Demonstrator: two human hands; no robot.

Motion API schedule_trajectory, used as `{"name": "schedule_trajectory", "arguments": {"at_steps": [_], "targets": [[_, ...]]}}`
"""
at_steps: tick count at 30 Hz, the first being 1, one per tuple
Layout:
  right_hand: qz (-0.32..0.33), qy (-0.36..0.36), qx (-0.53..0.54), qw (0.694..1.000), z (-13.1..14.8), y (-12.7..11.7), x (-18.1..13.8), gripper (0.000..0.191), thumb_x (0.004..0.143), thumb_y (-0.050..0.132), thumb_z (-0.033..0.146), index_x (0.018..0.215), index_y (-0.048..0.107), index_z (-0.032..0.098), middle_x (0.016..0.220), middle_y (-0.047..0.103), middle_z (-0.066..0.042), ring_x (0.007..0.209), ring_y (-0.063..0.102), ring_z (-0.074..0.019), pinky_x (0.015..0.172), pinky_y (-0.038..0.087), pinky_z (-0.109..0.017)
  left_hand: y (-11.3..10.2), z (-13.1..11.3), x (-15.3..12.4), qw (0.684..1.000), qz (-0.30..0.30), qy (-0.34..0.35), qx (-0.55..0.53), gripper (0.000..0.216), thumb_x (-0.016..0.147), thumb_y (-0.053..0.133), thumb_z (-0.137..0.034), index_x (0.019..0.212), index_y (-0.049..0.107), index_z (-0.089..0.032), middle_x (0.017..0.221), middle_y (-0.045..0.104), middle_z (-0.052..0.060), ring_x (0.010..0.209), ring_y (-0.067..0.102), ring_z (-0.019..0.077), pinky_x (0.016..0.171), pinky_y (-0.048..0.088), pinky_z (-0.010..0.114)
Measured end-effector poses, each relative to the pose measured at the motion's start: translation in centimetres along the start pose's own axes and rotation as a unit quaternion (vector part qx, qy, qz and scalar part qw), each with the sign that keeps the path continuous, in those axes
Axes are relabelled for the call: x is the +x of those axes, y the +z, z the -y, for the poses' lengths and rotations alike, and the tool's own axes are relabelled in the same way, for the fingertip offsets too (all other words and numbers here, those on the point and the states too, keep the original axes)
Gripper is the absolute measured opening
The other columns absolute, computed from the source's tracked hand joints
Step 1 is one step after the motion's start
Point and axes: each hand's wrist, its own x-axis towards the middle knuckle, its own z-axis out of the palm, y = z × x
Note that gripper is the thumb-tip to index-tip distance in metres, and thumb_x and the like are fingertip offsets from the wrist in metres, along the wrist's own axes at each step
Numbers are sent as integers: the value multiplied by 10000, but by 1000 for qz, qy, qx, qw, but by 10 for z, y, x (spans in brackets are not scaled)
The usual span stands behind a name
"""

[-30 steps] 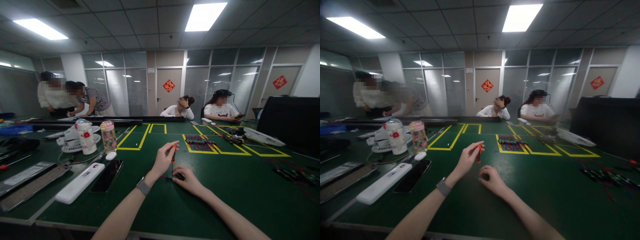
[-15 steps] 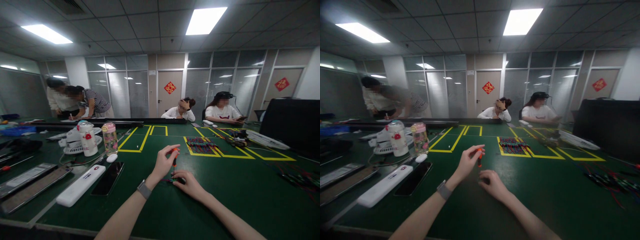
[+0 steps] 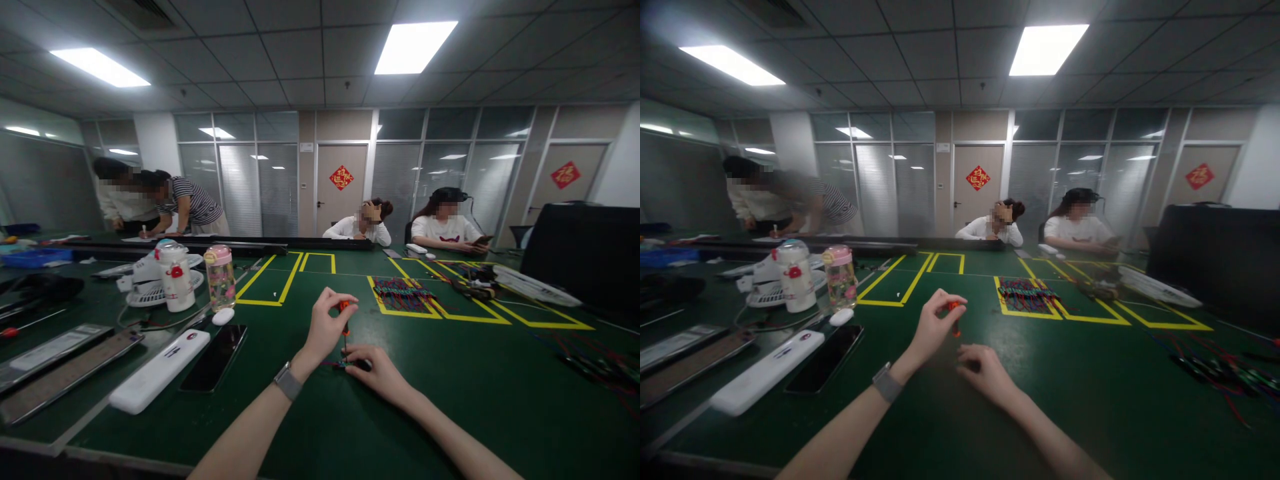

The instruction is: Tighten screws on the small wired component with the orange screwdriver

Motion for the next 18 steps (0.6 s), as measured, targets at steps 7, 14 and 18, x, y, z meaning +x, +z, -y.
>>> {"name": "schedule_trajectory", "arguments": {"at_steps": [7,14,18], "targets": [[8,1,4,1000,-1,0,1,182,773,659,306,880,755,195,1085,700,-107,1046,631,-263,944,460,-404,0,-5,1,996,59,-9,-71,306,909,449,-299,1121,652,-210,1041,659,73,926,628,174,824,497,304],[20,7,7,1000,1,-3,1,177,775,654,291,889,761,207,1086,699,-96,1042,628,-252,938,462,-384,-2,-4,2,1000,-12,19,19,180,773,661,-315,886,724,-190,835,601,38,766,587,147,742,491,273],[26,9,8,1000,2,-2,2,179,779,647,290,888,762,208,1071,703,-93,1035,629,-248,922,470,-370,0,-5,0,999,41,10,-27,295,896,480,-344,1077,678,-218,995,639,71,901,614,173,786,496,288]]}}
